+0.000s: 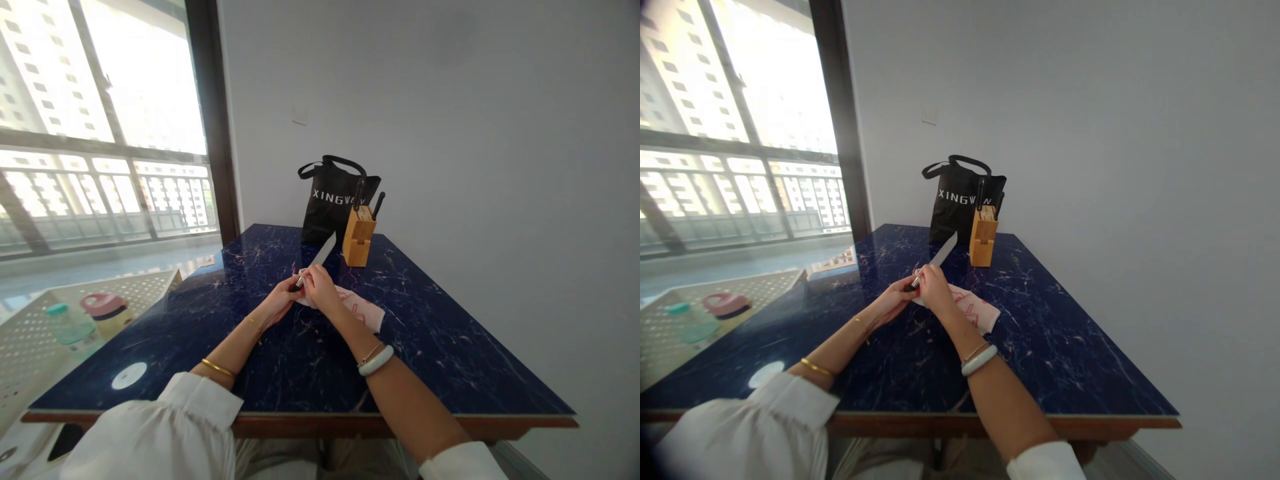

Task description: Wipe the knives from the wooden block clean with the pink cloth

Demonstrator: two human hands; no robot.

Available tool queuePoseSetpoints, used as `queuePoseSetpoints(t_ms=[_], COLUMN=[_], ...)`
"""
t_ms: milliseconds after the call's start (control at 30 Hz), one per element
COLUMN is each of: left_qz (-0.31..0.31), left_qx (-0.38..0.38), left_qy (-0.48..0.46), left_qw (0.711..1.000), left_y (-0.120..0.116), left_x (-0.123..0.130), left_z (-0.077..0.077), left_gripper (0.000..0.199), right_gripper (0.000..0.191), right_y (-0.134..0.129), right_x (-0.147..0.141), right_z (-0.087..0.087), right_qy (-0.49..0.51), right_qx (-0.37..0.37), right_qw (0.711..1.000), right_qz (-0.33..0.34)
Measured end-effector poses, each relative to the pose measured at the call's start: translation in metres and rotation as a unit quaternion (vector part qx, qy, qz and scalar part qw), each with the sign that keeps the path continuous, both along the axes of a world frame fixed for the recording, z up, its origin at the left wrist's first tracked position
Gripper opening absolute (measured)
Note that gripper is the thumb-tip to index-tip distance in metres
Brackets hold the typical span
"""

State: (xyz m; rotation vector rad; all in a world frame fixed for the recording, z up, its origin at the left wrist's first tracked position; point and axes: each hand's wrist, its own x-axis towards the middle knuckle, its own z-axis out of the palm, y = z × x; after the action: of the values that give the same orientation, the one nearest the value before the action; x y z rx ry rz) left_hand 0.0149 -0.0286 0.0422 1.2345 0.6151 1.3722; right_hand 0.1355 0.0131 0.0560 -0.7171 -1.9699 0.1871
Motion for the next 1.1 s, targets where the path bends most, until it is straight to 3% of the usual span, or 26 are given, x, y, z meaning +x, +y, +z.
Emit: queuePoseSetpoints(t_ms=[167, 367, 567, 733, 800, 900, 1000, 1100], left_qz=[-0.023, -0.036, -0.077, -0.097, -0.100, -0.071, -0.001, 0.031], left_qx=[-0.041, -0.064, -0.075, -0.102, -0.121, -0.140, -0.138, -0.121], left_qy=[-0.036, -0.109, -0.129, -0.187, -0.204, -0.209, -0.211, -0.217], left_qw=[0.998, 0.991, 0.986, 0.972, 0.966, 0.965, 0.968, 0.968], left_y=[-0.002, -0.003, -0.007, -0.012, -0.012, -0.007, 0.001, 0.007], left_x=[0.003, 0.003, 0.003, -0.005, -0.008, -0.010, -0.007, -0.006], left_z=[0.001, 0.005, 0.011, 0.019, 0.020, 0.016, 0.008, 0.003], left_gripper=[0.048, 0.044, 0.044, 0.024, 0.026, 0.038, 0.028, 0.020], right_gripper=[0.009, 0.009, 0.008, 0.007, 0.008, 0.011, 0.012, 0.013], right_y=[0.008, 0.001, 0.006, -0.006, -0.012, -0.015, -0.015, -0.013], right_x=[0.001, -0.005, -0.003, -0.009, -0.012, -0.015, -0.018, -0.019], right_z=[-0.002, -0.002, 0.001, -0.003, -0.005, -0.006, -0.005, -0.003], right_qy=[0.058, 0.035, 0.059, 0.003, -0.033, -0.076, -0.075, -0.041], right_qx=[-0.050, -0.017, -0.028, -0.018, -0.008, 0.010, 0.022, 0.019], right_qw=[0.996, 0.999, 0.996, 0.999, 0.998, 0.994, 0.994, 0.998], right_qz=[-0.045, 0.016, -0.058, 0.026, 0.052, 0.078, 0.073, 0.036])
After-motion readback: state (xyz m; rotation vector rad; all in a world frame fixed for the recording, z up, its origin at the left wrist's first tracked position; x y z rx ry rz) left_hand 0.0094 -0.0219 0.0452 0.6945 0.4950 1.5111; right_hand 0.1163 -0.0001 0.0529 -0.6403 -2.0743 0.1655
